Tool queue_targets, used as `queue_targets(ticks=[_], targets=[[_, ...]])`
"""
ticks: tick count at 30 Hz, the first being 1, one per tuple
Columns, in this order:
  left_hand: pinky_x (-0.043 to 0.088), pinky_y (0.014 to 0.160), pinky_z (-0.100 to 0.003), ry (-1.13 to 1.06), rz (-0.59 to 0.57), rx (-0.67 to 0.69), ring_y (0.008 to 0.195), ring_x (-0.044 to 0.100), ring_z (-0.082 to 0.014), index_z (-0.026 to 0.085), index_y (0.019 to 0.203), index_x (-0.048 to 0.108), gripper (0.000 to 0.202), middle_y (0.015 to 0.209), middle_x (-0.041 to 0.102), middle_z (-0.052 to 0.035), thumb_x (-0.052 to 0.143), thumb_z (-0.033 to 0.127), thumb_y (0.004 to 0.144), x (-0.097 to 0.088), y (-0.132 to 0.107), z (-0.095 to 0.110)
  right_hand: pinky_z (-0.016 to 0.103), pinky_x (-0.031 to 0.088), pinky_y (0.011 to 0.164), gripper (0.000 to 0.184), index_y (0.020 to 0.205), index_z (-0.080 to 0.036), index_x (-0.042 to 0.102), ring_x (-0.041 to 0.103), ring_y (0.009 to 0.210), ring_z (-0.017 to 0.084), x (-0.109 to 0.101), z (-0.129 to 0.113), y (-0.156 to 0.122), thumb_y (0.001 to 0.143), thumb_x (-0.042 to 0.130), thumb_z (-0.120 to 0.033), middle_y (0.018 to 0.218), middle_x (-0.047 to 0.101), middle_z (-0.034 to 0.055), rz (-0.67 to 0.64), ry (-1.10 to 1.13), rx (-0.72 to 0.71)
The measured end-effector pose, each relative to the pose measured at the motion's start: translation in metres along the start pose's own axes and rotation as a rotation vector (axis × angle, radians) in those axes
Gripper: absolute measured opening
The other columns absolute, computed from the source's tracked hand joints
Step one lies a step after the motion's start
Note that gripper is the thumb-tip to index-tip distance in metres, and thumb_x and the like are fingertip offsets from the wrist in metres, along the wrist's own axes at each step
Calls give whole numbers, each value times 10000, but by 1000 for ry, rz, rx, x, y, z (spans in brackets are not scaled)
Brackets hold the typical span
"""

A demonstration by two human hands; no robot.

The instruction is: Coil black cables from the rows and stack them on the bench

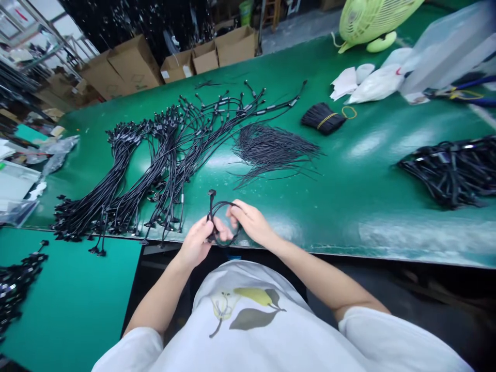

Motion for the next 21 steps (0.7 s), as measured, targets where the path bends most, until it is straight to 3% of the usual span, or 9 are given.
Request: queue_targets(ticks=[2,5,7,10,12,13,15,18,21], targets=[[445,872,-336,-74,85,-88,830,595,-177,128,748,585,383,789,597,-63,553,479,899,1,5,-16,203,277,462,412,758,-188,481,308,475,72,11,19,-5,916,466,-568,573,339,-64,92,273,180],[447,863,-323,-209,218,-106,791,565,-150,153,740,542,396,720,530,-12,554,522,885,3,6,-34,190,141,421,404,754,-182,470,154,466,50,21,27,-9,833,613,-551,587,214,-87,158,608,310],[448,812,-302,-267,265,-77,696,513,-117,170,768,511,362,664,453,28,571,509,880,1,3,-36,182,185,430,404,773,-176,480,193,485,50,24,25,-10,813,647,-542,619,250,-76,73,788,369],[437,796,-296,-207,194,-115,626,454,-95,170,790,502,329,648,413,44,600,471,875,-3,-5,-34,210,343,508,375,743,-169,464,331,551,69,27,17,-14,826,653,-482,677,342,-41,-196,980,448],[432,828,-319,-86,101,-170,622,453,-99,162,827,519,316,645,419,43,592,465,881,-4,-9,-32,240,407,570,342,713,-167,453,396,595,84,27,12,-19,825,668,-408,701,381,-24,-296,995,455],[428,850,-335,-4,68,-173,629,459,-105,158,866,532,312,647,429,41,577,466,889,-4,-11,-32,246,422,577,317,726,-167,466,420,610,90,27,10,-21,829,667,-390,722,404,-16,-282,970,435],[421,865,-345,199,61,-123,659,476,-124,151,971,550,323,666,462,30,543,467,906,-6,-11,-30,243,428,542,282,833,-177,525,471,641,104,28,5,-24,847,642,-434,837,485,15,-182,864,354],[427,822,-332,466,107,-69,710,495,-152,140,1080,572,378,744,529,-7,497,475,921,-7,-8,-33,212,398,488,394,1068,-209,562,558,768,139,37,-7,-27,883,551,-557,1088,545,77,-74,636,182],[425,902,-357,490,-9,-161,919,560,-211,136,1137,608,421,953,618,-77,543,473,893,-3,-5,-46,191,359,472,415,958,-190,553,555,678,108,45,-14,-27,921,458,-593,927,567,56,-34,530,114]])
Point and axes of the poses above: each hand's wrist, its own y-axis towards the middle knuckle, its own x-axis out of the palm, z = x × y, the point moved 5 cm from there along y, towards the middle knuckle
